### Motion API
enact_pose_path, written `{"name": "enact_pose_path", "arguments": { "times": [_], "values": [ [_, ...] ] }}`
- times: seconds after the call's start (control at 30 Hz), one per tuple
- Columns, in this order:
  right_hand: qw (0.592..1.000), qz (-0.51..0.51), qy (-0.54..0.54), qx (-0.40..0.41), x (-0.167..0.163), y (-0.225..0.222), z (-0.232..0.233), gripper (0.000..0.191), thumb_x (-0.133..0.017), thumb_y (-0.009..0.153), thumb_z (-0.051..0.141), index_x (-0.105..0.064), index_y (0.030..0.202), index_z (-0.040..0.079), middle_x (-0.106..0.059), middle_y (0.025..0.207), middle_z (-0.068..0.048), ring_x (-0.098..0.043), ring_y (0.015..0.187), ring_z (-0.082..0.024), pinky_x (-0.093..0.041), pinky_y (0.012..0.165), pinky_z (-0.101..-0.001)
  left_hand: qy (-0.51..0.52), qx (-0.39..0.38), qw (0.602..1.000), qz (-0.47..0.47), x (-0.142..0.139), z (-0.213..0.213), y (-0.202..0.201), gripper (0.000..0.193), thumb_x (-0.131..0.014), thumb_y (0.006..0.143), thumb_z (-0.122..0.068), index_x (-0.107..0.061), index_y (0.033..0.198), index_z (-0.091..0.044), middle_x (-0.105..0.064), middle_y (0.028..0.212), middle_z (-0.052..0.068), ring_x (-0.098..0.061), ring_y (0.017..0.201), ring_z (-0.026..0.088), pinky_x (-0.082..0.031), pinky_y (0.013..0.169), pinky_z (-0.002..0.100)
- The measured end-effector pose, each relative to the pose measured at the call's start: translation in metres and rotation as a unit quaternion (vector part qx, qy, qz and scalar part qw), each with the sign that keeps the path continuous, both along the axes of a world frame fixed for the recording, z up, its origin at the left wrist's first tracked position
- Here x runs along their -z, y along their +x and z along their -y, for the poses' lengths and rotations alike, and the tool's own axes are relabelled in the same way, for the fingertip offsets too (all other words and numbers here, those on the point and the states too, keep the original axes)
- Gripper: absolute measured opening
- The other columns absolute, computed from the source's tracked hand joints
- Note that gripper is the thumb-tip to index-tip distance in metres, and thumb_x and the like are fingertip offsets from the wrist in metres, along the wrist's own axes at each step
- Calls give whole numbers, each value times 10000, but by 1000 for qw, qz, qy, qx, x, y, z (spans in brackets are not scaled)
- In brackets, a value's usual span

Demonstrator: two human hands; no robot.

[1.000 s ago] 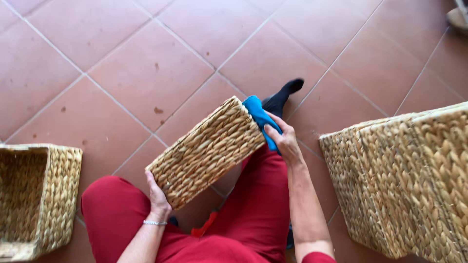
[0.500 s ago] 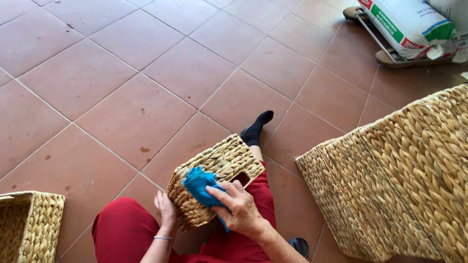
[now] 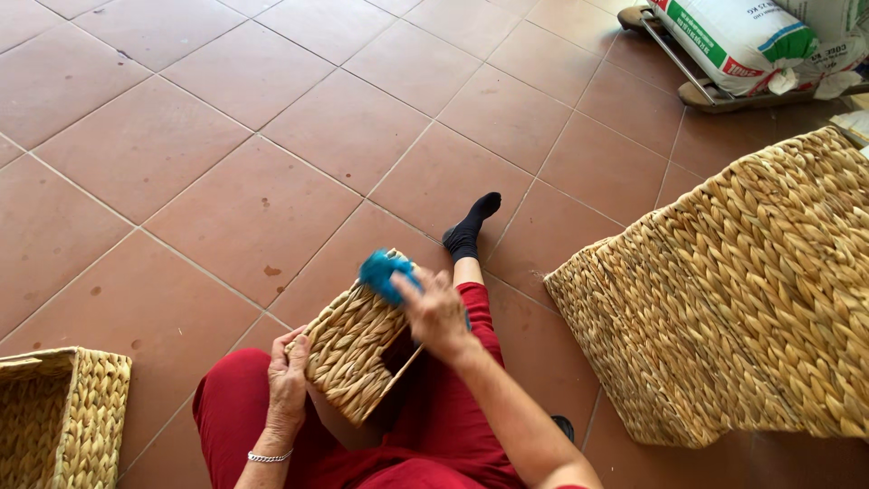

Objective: The person sits on a tiled floor and wipes the exterior and interior surfaces of a small woven basket with a blue cloth. They rotate the basket to clean all sides and then place it aside before picking up another similar basket to continue wiping.

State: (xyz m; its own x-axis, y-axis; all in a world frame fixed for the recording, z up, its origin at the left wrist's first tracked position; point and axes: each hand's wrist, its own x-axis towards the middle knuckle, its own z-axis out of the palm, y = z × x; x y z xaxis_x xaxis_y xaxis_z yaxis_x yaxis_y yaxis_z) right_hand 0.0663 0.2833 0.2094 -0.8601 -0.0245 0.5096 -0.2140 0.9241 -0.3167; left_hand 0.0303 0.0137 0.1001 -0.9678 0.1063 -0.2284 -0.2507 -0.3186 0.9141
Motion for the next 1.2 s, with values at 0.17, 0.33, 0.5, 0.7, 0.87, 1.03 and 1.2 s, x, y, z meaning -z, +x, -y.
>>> {"name": "enact_pose_path", "arguments": {
  "times": [0.17, 0.33, 0.5, 0.7, 0.87, 1.03, 1.2],
  "values": [
    [989, 26, 32, 144, -5, -25, 1, 519, -715, 864, 136, -610, 1370, 89, -611, 1160, -184, -577, 951, -396, -521, 774, -496, -162, -5, 981, -110, 24, 4, 12, 266, -623, 1018, -224, -620, 1154, 4, -688, 1071, 99, -624, 967, 139, -527, 873, 301],
    [996, -14, 55, -73, -27, 56, 96, 490, -621, 854, 91, -615, 1343, 61, -609, 1202, -230, -621, 1037, -384, -529, 853, -497, -14, -7, 1000, -25, 11, 8, 7, 434, -444, 1074, -390, -603, 1259, -31, -678, 1106, 77, -622, 991, 146, -501, 900, 309],
    [985, 21, 5, -171, -20, 82, 107, 505, -671, 892, 114, -643, 1396, 81, -605, 1233, -216, -600, 1016, -373, -528, 899, -486, 76, 38, 995, 52, -17, 5, 10, 476, -406, 1071, -342, -626, 1325, -6, -704, 1163, 114, -664, 1029, 193, -528, 926, 343],
    [995, 30, 85, 43, -2, -6, 12, 474, -670, 909, 104, -612, 1380, 105, -612, 1216, -214, -601, 925, -344, -538, 746, -472, 18, 40, 999, -1, -39, -11, 10, 493, -367, 1103, -326, -663, 1281, 26, -735, 1171, 113, -671, 1051, 157, -532, 942, 311],
    [984, 39, 70, 159, 0, -46, -7, 487, -668, 894, 200, -595, 1360, 77, -621, 1143, -200, -577, 965, -409, -516, 775, -520, 34, 6, 998, -43, -28, -17, 5, 440, -428, 1100, -264, -677, 1255, 63, -731, 1138, 116, -657, 1026, 157, -533, 916, 308],
    [994, 30, 103, -15, -17, 20, 84, 520, -606, 884, 35, -541, 1398, -12, -594, 1085, -252, -583, 893, -354, -502, 684, -487, 60, -22, 998, -16, -1, -16, -8, 444, -446, 1060, -283, -686, 1215, 57, -743, 1118, 106, -678, 1003, 163, -545, 896, 292],
    [980, 23, 37, -196, -22, 75, 111, 595, -688, 832, 75, -560, 1410, 17, -598, 1202, -254, -591, 934, -384, -536, 790, -495, 150, 1, 989, -3, 15, -15, -13, 415, -469, 1067, -282, -682, 1199, 50, -723, 1070, 113, -664, 940, 174, -543, 870, 317]
  ]
}}
